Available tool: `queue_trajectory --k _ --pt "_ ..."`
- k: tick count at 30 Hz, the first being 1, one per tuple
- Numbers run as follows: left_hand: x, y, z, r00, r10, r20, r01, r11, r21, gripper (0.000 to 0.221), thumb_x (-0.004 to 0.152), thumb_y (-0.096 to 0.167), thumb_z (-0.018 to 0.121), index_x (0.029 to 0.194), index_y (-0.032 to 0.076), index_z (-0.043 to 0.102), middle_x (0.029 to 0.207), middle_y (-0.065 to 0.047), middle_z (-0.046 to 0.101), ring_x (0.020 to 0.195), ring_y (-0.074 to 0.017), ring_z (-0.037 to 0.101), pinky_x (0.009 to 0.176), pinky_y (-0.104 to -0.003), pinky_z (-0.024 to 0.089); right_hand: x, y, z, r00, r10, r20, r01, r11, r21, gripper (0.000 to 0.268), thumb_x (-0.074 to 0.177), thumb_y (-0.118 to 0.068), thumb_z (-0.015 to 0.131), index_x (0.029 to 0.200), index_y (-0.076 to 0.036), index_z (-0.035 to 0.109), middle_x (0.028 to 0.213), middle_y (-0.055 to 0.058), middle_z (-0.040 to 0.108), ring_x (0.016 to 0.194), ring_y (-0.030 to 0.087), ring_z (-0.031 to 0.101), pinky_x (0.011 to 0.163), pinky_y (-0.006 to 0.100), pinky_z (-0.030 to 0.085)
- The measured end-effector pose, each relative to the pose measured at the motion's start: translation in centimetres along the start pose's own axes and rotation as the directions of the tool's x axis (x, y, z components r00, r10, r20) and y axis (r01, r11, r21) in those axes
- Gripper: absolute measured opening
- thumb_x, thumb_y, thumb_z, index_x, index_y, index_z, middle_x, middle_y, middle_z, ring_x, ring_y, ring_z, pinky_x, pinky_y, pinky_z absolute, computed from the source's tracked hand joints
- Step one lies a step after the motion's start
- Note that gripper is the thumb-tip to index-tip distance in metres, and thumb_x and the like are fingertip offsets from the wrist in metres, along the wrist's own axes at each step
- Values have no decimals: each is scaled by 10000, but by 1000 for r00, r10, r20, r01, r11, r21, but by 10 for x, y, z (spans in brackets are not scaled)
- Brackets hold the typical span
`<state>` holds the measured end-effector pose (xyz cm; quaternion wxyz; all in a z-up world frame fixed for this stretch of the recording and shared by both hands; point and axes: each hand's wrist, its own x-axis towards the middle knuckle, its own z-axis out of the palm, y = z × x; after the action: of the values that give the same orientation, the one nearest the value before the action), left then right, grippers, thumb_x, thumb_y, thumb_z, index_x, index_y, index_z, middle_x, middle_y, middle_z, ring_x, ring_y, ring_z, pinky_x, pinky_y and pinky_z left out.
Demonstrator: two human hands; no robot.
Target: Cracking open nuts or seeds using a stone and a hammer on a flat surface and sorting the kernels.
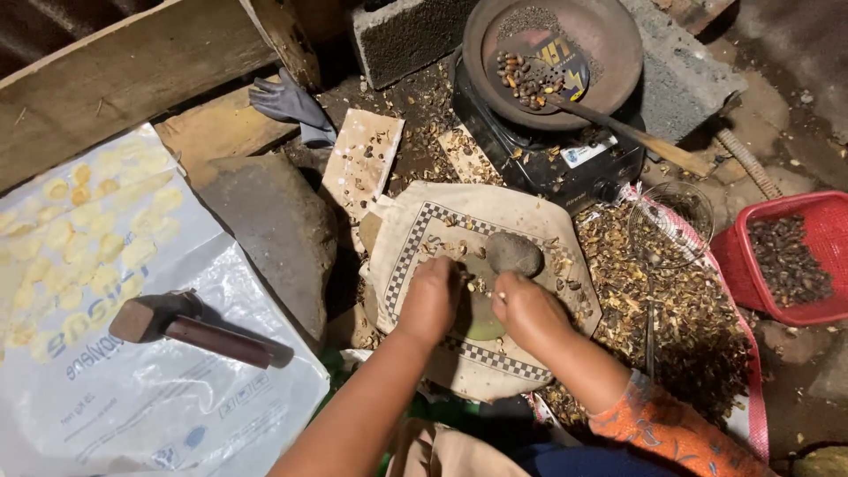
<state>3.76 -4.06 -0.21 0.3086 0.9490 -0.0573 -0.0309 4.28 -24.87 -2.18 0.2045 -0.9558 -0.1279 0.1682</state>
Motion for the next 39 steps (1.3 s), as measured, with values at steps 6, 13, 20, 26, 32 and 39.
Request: queue_trajectory --k 6,13,20,26,32,39 --pt "-21 -26 -13 972 -229 57 236 930 -281 114 1009 233 581 1015 132 635 942 -156 655 967 -413 682 873 -479 542 10 -29 -4 994 -19 -110 27 997 66 190 937 -389 628 970 -205 665 910 134 727 869 362 740 722 468 594" --pt "-38 -31 -35 876 -451 172 477 864 -160 401 1041 483 500 922 132 652 890 -206 680 966 -452 696 859 -548 545 22 -43 0 986 -123 -112 134 986 97 163 880 -287 693 988 -165 689 966 110 698 908 352 736 735 434 615" --pt "-35 -65 2 881 -407 242 473 760 -446 327 1074 351 492 886 218 724 659 -74 641 720 -276 651 763 -386 538 33 -43 29 980 -200 17 197 975 98 151 921 -211 615 1063 -218 667 1048 134 683 944 396 729 775 483 612" --pt "-35 -25 -19 801 -317 508 554 70 -829 366 1127 304 375 908 96 581 673 -9 471 536 -106 493 408 -181 355 18 -58 -13 990 54 131 -87 962 259 219 866 -240 635 1080 -254 678 1013 87 716 1026 312 732 860 417 606" --pt "-39 -17 -46 807 -187 560 506 -269 -820 313 1101 120 404 1271 -15 630 907 -40 601 754 -77 576 639 -128 487 49 -65 -7 963 -269 29 253 931 264 126 885 -162 622 988 -173 694 1024 162 682 992 415 698 847 469 594" --pt "-37 -35 -25 794 -259 550 526 -158 -835 363 1031 2 498 1369 -5 629 1071 -127 746 840 -108 731 768 -189 634 45 -51 -10 988 -125 92 105 975 196 187 861 -205 648 1040 -183 696 1023 152 720 1018 378 711 872 477 584"
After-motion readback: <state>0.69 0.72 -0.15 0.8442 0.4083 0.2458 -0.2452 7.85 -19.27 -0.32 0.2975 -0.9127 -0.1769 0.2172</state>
